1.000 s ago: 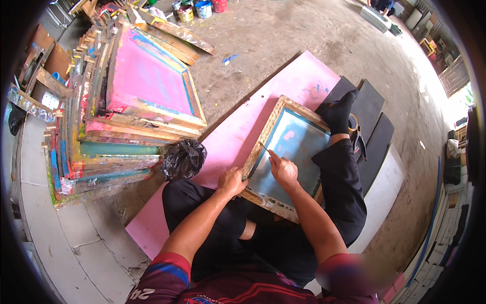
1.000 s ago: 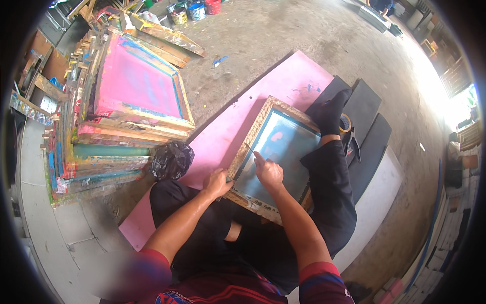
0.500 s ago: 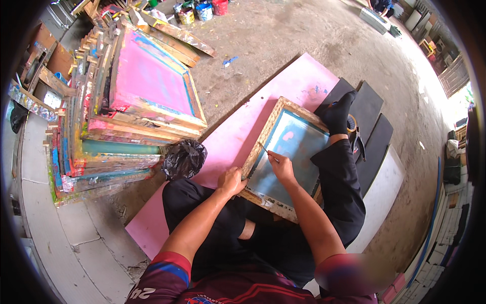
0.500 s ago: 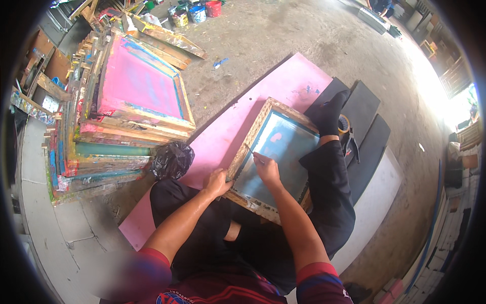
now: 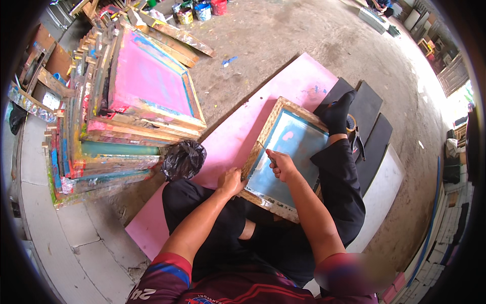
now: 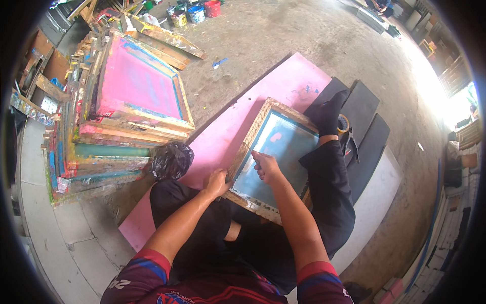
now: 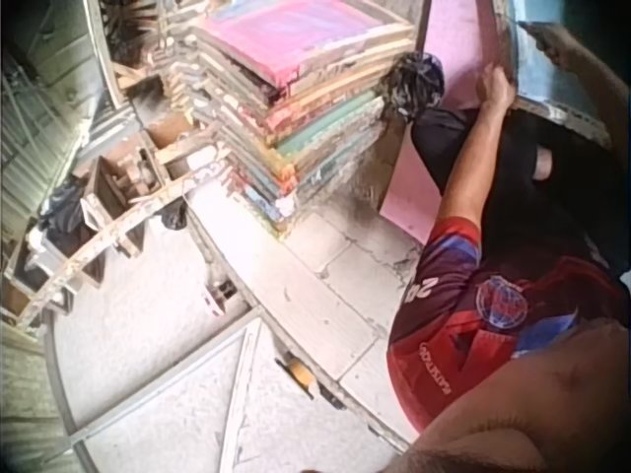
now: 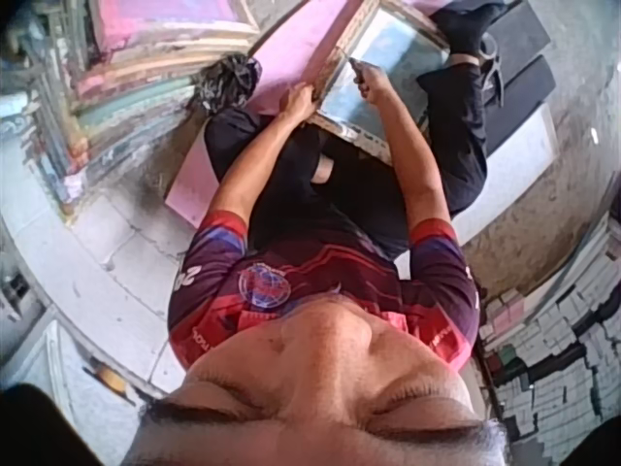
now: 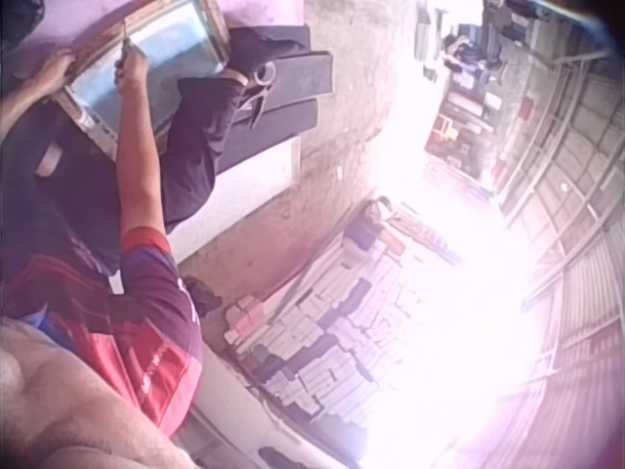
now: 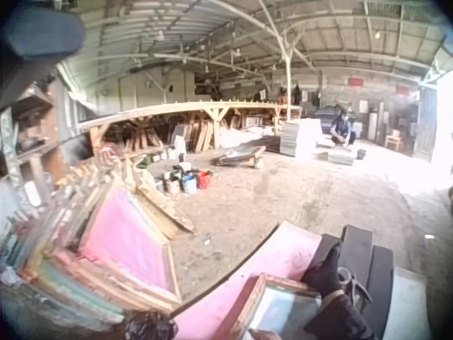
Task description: The person scrapes the surface of a wooden frame with a small metal tool, removing residue or old paint. The person holds the frame steady with the left hand and works methodically along the edges.
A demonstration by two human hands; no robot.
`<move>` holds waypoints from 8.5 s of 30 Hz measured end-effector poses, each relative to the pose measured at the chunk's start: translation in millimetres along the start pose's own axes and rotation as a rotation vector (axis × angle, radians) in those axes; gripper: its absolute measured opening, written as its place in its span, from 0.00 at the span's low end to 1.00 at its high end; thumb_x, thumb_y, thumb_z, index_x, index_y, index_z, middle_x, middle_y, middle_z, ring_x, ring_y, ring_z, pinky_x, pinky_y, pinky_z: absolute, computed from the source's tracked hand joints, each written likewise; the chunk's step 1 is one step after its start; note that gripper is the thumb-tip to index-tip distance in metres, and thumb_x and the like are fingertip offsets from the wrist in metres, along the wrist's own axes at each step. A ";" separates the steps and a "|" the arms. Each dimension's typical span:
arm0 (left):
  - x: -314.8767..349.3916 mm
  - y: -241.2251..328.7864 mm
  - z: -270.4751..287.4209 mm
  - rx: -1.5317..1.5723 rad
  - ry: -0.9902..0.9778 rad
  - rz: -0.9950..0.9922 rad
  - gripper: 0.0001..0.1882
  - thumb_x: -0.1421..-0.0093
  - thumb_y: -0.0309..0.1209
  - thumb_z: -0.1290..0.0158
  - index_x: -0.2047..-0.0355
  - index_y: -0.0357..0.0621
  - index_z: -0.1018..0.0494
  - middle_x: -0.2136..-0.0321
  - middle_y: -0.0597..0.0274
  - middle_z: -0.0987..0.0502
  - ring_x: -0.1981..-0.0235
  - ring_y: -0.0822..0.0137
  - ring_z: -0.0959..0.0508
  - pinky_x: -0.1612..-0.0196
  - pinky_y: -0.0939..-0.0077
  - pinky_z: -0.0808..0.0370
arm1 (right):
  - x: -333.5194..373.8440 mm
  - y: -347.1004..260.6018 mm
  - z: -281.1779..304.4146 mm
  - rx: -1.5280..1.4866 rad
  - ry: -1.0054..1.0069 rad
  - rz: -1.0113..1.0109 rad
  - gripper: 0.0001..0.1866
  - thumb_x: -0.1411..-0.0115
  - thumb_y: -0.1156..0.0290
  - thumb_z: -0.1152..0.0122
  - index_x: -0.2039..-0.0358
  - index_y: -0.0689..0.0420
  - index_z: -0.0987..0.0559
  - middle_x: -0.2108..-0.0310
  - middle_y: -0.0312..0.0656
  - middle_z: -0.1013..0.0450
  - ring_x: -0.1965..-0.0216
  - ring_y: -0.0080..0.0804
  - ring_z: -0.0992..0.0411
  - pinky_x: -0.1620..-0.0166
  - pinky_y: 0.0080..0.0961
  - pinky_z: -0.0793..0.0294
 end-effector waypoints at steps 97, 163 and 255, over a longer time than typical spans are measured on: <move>1.6 18.9 25.1 -0.014 -0.054 0.027 0.21 0.38 0.46 0.31 0.57 0.40 0.15 0.58 0.47 0.15 0.54 0.42 0.13 0.50 0.47 0.16 | 11.6 -3.1 -3.2 0.678 0.330 0.659 0.18 0.24 0.55 0.37 0.39 0.39 0.12 0.50 0.54 0.15 0.48 0.55 0.16 0.45 0.46 0.17; 0.8 17.5 24.3 -0.025 -0.089 0.051 0.23 0.40 0.44 0.29 0.56 0.36 0.16 0.55 0.43 0.14 0.52 0.40 0.13 0.49 0.47 0.16 | 41.0 -18.5 -28.7 0.905 0.423 0.541 0.19 0.24 0.54 0.40 0.39 0.42 0.13 0.55 0.53 0.13 0.54 0.55 0.14 0.47 0.50 0.16; 0.6 14.1 19.3 0.004 -0.071 0.058 0.25 0.39 0.47 0.31 0.50 0.42 0.15 0.53 0.47 0.15 0.50 0.42 0.14 0.47 0.46 0.17 | 15.2 -21.4 6.4 0.880 0.386 0.765 0.18 0.26 0.55 0.38 0.40 0.40 0.12 0.58 0.52 0.13 0.56 0.56 0.14 0.49 0.48 0.16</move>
Point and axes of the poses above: each hand's wrist, its own x-axis away from the middle knuckle, its own z-axis out of the back of the hand, y = z × x, the point moved 4 cm from there along -x, towards the middle knuckle
